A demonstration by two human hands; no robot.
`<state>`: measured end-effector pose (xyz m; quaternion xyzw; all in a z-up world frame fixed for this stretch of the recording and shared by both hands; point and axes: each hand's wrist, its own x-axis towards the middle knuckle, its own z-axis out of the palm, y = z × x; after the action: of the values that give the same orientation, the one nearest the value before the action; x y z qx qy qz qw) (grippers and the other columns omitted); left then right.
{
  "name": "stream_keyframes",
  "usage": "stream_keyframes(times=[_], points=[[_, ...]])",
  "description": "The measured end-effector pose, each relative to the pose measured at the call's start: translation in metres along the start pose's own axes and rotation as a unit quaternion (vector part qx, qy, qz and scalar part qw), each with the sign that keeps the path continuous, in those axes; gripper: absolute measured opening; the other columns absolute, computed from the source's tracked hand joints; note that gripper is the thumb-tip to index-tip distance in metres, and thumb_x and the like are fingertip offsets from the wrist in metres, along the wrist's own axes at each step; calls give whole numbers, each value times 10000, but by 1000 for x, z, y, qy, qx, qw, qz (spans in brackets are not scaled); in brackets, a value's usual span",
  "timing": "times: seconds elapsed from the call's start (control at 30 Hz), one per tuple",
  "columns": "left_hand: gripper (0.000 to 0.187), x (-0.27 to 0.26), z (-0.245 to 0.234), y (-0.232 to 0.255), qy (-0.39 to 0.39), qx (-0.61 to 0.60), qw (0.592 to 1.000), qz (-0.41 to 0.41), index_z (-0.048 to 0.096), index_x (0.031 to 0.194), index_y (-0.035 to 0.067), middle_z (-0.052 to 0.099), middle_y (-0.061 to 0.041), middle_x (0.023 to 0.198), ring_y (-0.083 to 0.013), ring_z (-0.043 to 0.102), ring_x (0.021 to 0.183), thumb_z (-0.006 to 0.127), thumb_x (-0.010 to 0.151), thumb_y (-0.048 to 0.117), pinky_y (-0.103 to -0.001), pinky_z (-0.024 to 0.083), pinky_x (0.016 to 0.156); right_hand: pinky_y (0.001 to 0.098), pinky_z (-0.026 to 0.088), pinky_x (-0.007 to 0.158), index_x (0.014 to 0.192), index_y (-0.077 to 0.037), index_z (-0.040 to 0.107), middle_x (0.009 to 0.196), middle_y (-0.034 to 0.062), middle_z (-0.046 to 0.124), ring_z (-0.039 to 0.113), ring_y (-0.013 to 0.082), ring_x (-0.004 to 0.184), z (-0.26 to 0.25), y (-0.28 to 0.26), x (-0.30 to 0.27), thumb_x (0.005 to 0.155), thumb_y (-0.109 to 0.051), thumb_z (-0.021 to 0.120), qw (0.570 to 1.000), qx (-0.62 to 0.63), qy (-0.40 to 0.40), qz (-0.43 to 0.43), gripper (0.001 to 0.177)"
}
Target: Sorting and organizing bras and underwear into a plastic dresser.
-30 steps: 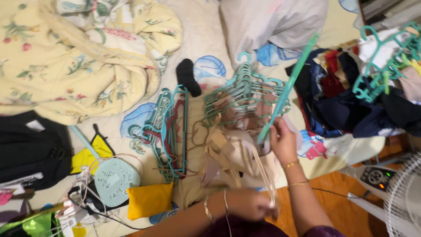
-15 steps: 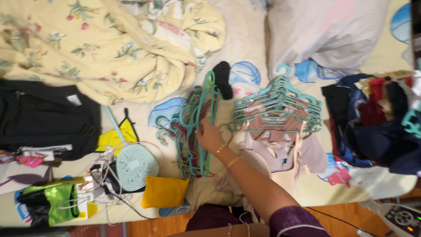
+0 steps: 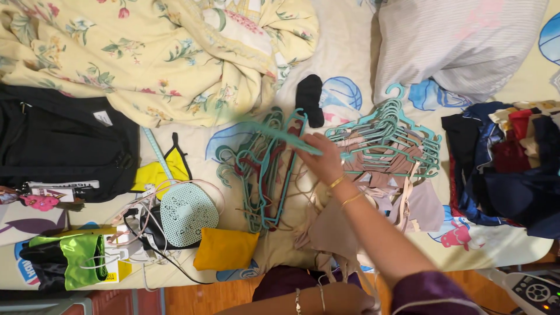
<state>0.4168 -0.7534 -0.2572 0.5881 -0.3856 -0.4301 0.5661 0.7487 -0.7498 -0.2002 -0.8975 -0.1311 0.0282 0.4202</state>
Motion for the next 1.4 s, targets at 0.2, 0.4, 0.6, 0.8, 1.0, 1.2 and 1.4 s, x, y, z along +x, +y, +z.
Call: stream_keyframes(times=[0.2,0.4,0.6,0.8,1.0,1.2,1.4], points=[[331,3,-80,48,101,-25,995,2,640,950,40,685,-176,932,-355,682,883,526,1054,333,-456,521,802,491,482,549,593,-82,698,590,155,623,634,362,597,15,-34,58,770,-721,714,864,-205,-411,-206,663],[346,-4,-100,37,143,9,986,-87,666,935,19,704,-222,924,-376,690,826,550,1049,324,-476,540,793,494,503,824,875,-140,758,947,102,710,656,327,1000,115,16,30,796,-644,695,809,-224,-425,-339,513],[329,-14,-131,54,208,-63,972,-91,712,1053,47,709,-196,967,-334,680,851,537,1073,325,-435,533,768,552,446,897,1326,-108,705,1190,177,690,599,382,1140,69,8,43,790,-361,771,939,-209,-181,-202,597],[280,2,-181,67,273,-177,946,5,688,1190,75,691,-45,941,-115,600,824,512,1151,289,-312,514,761,332,527,966,1229,-76,718,1296,36,707,651,156,1117,-98,79,-20,972,-166,594,937,172,-245,180,299],[332,40,-240,97,260,-300,916,-50,703,1223,62,698,-12,971,-58,533,709,484,1123,291,-231,425,602,371,571,968,1433,-124,503,1345,88,636,661,225,1188,-80,200,-243,617,-65,796,886,179,-291,315,869],[341,68,-224,134,202,-344,906,-142,653,1218,83,740,12,1127,-75,701,867,442,1088,318,-210,497,648,311,395,1138,1520,-191,349,1550,-3,431,467,161,1387,13,129,-245,944,-323,592,859,432,-8,273,639],[299,70,-181,137,208,-104,973,-12,659,1213,40,711,-114,1151,-258,693,1048,505,1103,272,-360,561,884,418,516,1025,1278,33,607,1254,172,648,619,268,1191,57,134,-240,953,-308,690,873,440,58,203,478]])
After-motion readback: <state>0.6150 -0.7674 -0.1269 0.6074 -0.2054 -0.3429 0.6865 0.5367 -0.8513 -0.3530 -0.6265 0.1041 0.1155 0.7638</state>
